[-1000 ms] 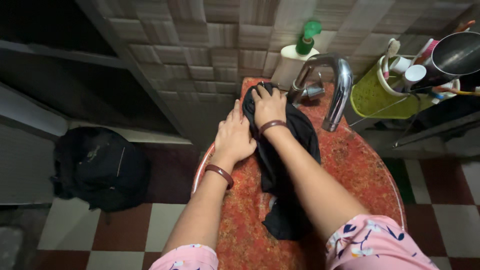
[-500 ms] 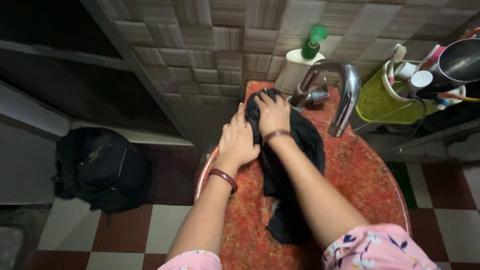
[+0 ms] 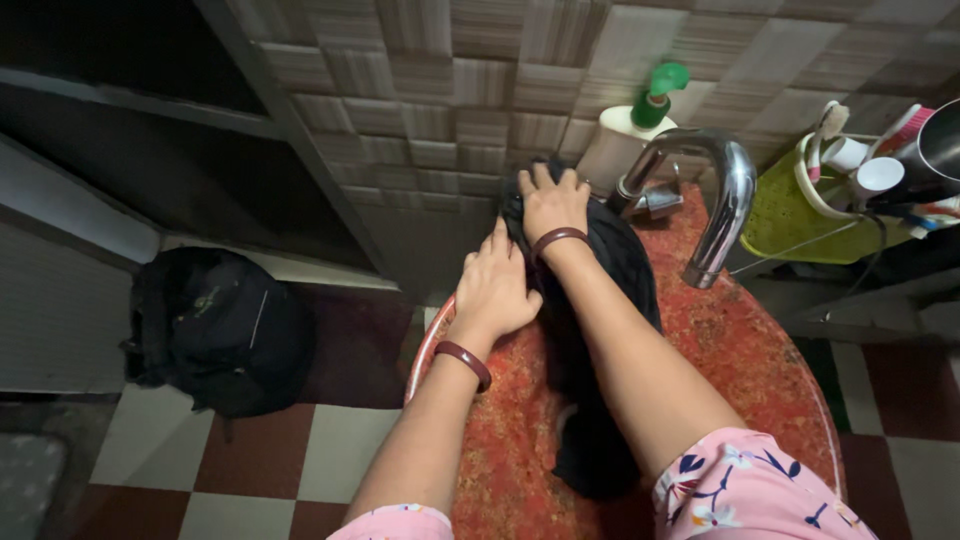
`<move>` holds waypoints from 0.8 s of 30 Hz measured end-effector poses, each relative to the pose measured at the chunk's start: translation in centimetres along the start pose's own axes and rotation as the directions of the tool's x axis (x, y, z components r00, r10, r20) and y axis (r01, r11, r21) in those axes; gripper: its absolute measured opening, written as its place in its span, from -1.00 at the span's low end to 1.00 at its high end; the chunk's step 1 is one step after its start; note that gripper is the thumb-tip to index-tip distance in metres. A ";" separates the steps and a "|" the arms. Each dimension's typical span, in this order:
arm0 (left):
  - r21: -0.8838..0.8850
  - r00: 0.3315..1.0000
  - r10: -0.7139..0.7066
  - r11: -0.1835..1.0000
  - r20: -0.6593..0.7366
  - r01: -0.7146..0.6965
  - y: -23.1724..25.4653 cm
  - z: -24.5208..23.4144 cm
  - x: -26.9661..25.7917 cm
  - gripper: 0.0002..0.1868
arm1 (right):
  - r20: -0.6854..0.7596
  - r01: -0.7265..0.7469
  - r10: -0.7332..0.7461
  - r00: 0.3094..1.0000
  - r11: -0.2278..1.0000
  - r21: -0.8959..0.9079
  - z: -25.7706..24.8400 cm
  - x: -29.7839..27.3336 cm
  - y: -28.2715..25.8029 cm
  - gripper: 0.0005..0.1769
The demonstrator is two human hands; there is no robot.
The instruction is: The person washes a black cloth by hand in a bathroom sink. They rub the cloth against the sink surface, rinse it under the faucet, and wring it out repeatedly. A metal cup is briefly moved aside during the process.
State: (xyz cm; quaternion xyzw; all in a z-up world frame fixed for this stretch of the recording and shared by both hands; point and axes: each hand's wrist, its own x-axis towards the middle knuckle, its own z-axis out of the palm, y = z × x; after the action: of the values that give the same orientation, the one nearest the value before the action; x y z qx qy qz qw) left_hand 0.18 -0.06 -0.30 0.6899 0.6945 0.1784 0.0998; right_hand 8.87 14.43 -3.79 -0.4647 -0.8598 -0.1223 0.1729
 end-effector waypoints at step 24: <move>-0.087 0.991 -0.066 0.993 0.118 0.076 -0.5 -0.3 0.3 -0.27 | 0.053 0.215 -0.250 0.967 0.907 0.362 0.1 0.1 1.9 -0.58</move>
State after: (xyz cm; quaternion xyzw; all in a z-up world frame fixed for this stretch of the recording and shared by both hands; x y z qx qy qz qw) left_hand -0.46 0.26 -0.18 0.6686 0.7028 0.1662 0.1772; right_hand 10.44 15.55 -3.76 -0.3256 -0.9243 0.0374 0.1954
